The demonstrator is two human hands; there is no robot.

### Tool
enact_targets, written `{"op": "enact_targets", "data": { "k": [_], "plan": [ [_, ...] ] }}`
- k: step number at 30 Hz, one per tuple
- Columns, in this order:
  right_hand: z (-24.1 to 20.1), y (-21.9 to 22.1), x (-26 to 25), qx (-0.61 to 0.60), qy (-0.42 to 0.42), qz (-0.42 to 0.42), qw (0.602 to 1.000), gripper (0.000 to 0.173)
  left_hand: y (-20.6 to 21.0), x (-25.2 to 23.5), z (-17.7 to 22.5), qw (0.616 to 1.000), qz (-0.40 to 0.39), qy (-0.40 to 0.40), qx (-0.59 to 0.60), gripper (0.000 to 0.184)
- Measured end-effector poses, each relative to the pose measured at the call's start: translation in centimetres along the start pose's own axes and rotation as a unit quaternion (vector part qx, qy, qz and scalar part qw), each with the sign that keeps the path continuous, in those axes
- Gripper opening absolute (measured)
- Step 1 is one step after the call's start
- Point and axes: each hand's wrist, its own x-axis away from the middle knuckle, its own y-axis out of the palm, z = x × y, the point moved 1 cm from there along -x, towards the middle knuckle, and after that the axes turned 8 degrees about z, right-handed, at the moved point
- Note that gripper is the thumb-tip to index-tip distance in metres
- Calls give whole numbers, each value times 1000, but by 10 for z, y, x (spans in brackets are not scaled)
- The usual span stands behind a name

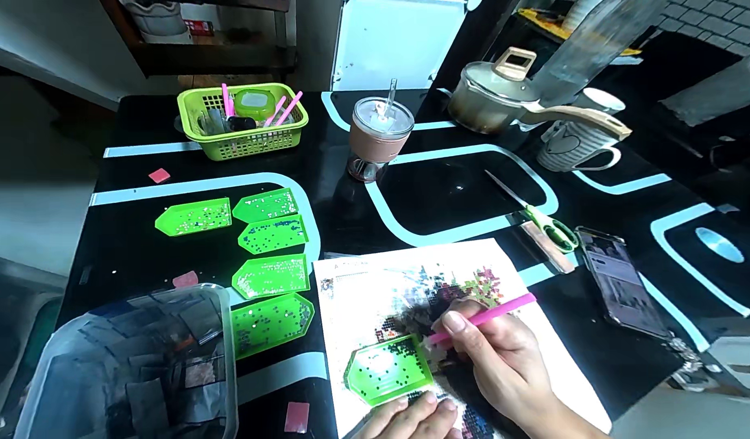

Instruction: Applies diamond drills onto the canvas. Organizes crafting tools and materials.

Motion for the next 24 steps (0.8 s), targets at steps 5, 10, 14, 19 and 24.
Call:
{"op": "enact_targets", "data": {
  "k": [5, 10, 14, 19, 24],
  "plan": [
    [0, -1, 5, 70, -41, -27, 996, 34, -1, 0, 1, 1000, 2, -4, 4, 51],
    [0, 0, 5, 100, -65, -39, 992, 33, -1, 0, 0, 1000, 2, -2, 4, 50],
    [0, 0, 4, 90, -59, -38, 994, 34, -1, 0, 0, 1000, 0, 1, 4, 50],
    [0, 4, -6, -45, 88, 1, 995, 28, -1, 0, 0, 1000, -2, -2, 0, 50],
    [5, 10, -17, -25, 86, 0, 996, 26, -1, 0, 0, 1000, -7, 0, -1, 50]
  ]
}}
